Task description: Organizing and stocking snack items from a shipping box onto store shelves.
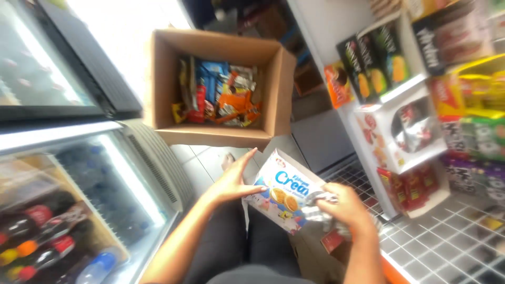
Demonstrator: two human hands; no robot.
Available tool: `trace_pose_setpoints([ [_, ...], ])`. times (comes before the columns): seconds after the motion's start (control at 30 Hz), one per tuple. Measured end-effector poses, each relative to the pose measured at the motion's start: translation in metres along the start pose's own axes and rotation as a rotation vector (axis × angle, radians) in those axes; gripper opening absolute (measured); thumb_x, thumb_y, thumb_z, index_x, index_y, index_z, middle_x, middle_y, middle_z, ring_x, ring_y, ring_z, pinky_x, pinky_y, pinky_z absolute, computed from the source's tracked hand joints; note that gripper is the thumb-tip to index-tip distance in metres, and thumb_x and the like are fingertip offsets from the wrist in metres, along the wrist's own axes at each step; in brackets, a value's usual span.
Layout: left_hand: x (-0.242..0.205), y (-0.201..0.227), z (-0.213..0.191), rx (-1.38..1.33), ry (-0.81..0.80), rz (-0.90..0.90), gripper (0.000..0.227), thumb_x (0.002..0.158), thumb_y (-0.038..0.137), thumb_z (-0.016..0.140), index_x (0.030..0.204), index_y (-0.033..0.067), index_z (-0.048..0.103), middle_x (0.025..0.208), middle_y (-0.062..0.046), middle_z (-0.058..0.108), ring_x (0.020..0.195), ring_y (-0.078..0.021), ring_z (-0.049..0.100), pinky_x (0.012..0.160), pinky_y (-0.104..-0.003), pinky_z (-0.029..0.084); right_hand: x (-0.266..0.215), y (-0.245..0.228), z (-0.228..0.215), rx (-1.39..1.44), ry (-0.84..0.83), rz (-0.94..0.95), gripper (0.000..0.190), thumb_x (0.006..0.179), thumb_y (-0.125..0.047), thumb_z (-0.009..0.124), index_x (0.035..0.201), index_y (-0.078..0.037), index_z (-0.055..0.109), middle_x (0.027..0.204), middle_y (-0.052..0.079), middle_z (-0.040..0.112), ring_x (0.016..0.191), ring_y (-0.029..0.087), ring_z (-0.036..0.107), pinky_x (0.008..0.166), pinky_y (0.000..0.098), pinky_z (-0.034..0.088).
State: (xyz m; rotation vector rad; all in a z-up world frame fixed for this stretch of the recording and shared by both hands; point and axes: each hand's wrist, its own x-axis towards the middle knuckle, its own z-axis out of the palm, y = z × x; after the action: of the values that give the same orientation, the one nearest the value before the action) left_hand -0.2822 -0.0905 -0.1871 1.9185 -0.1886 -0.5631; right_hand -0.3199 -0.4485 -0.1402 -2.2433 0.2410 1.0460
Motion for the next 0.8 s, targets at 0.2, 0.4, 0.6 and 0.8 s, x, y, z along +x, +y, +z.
trace_pose_setpoints([
  [0.2,-0.038,0.03,-0.053,-0.669,-0.288,-0.028,0.106,0.074,0.038,0.088,0.157,0.0033,0.034,0.155,-0.015,0.048,0.146,-0.027,0.042,0.12,-0.042,0.034,-0.047,-0.102,-0.06,0.389,0.174,-0.489,0.033,0.078,-0.015,0.076,0.109,-0.003,0.072,0.103,0.006,0.07,0.099,0.017,0.065,0.087,0.0321,0.054],
  [0.4,-0.043,0.07,-0.074,-0.891,0.141,0.022,0.09,0.084,0.014,0.08,0.159,0.0043,0.031,0.148,-0.013,0.054,0.137,-0.0229,0.052,0.117,-0.038,0.041,-0.075,-0.197,-0.066,0.649,1.087,-0.591,0.037,0.105,-0.028,0.072,0.134,-0.007,0.061,0.131,0.008,0.06,0.112,0.02,0.074,0.08,0.0351,0.066],
  [0.6,0.008,0.067,-0.039,-1.119,0.24,0.199,0.093,0.08,0.003,0.068,0.162,0.0108,0.025,0.154,-0.005,0.049,0.14,-0.019,0.048,0.117,-0.036,0.039,-0.069,-0.291,0.013,-0.261,0.835,-0.941,0.052,0.099,-0.04,0.062,0.142,-0.01,0.06,0.157,0.021,0.046,0.145,0.043,0.042,0.12,0.0571,0.025],
  [0.8,0.038,0.124,-0.066,-0.847,0.179,0.179,0.085,0.085,0.003,0.07,0.16,0.0056,0.03,0.145,-0.013,0.056,0.131,-0.0236,0.054,0.114,-0.039,0.043,0.032,-0.237,-0.079,-0.186,0.9,-0.846,0.05,0.108,-0.039,0.057,0.145,-0.006,0.058,0.158,0.019,0.05,0.146,0.04,0.047,0.122,0.0522,0.035],
])
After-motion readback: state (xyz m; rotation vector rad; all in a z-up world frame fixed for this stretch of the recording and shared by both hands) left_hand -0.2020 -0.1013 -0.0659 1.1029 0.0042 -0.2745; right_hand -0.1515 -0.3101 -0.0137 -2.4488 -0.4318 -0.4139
